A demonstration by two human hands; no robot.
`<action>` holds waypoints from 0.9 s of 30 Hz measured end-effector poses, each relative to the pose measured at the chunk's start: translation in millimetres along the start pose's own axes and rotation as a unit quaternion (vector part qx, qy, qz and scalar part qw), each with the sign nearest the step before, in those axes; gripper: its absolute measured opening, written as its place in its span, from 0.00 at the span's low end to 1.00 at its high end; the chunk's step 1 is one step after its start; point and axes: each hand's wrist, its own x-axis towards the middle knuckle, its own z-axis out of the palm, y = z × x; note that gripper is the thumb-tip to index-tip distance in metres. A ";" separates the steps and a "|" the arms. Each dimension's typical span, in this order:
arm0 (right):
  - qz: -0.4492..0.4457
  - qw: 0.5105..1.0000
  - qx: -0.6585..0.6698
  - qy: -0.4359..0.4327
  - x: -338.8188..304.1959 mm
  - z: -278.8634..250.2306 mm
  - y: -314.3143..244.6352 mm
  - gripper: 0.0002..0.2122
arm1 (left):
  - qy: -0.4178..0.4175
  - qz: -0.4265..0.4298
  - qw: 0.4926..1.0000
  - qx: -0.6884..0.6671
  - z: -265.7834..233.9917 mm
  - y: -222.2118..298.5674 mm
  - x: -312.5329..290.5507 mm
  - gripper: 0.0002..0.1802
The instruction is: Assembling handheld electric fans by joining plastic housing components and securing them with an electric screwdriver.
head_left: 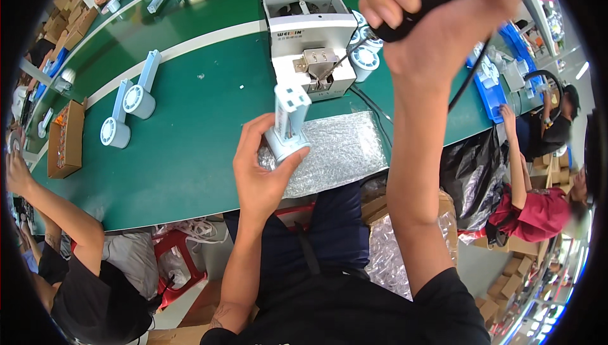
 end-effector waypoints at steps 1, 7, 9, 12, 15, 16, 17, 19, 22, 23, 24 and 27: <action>-0.009 0.953 -0.294 0.074 -0.9 -4.7 0.3 0.39 | -0.008 0.014 0.999 0.043 -1.4 -1.0 -0.1 0.32; 0.019 0.960 -0.272 0.062 -3.3 -9.1 18.7 0.38 | 0.009 0.013 1.000 0.026 -3.9 -1.3 -3.5 0.32; 0.007 0.953 -0.300 0.048 -0.8 -10.4 18.3 0.38 | 0.010 0.008 1.000 0.028 -4.4 -0.6 -4.0 0.32; 0.039 0.971 -0.232 0.041 6.0 -25.9 24.0 0.37 | 0.005 0.005 1.000 0.026 -2.9 -1.0 -3.0 0.32; 0.045 0.962 -0.269 0.026 6.4 -12.3 21.0 0.37 | 0.004 0.000 1.000 0.024 -3.2 -2.5 -4.1 0.32; 0.044 0.961 -0.272 0.027 5.6 -11.1 21.4 0.37 | 0.006 -0.002 1.000 0.022 -3.5 -2.8 -4.3 0.31; 0.044 0.961 -0.271 0.027 4.3 -9.9 20.3 0.37 | 0.007 -0.002 1.000 0.022 -3.8 -3.0 -4.2 0.31; 0.030 0.958 -0.283 0.031 1.4 -9.0 15.5 0.37 | 0.003 0.002 1.000 0.021 -3.9 -3.3 -4.5 0.31; 0.068 0.998 0.001 -0.015 -5.6 -12.1 10.3 0.38 | 0.007 -0.001 1.000 0.009 -3.8 -2.9 -2.8 0.32; 0.129 0.941 0.310 -0.042 -10.8 2.5 9.9 0.38 | 0.012 -0.006 1.000 0.011 -4.5 -3.2 -2.5 0.32; 0.093 0.979 0.087 0.161 -22.0 20.5 3.4 0.38 | 0.013 0.001 1.000 0.018 -4.7 -3.2 -1.7 0.32; 0.010 0.994 -0.108 -0.001 -27.7 -7.1 -27.8 0.41 | 0.011 0.008 1.000 0.014 1.7 2.0 0.7 0.32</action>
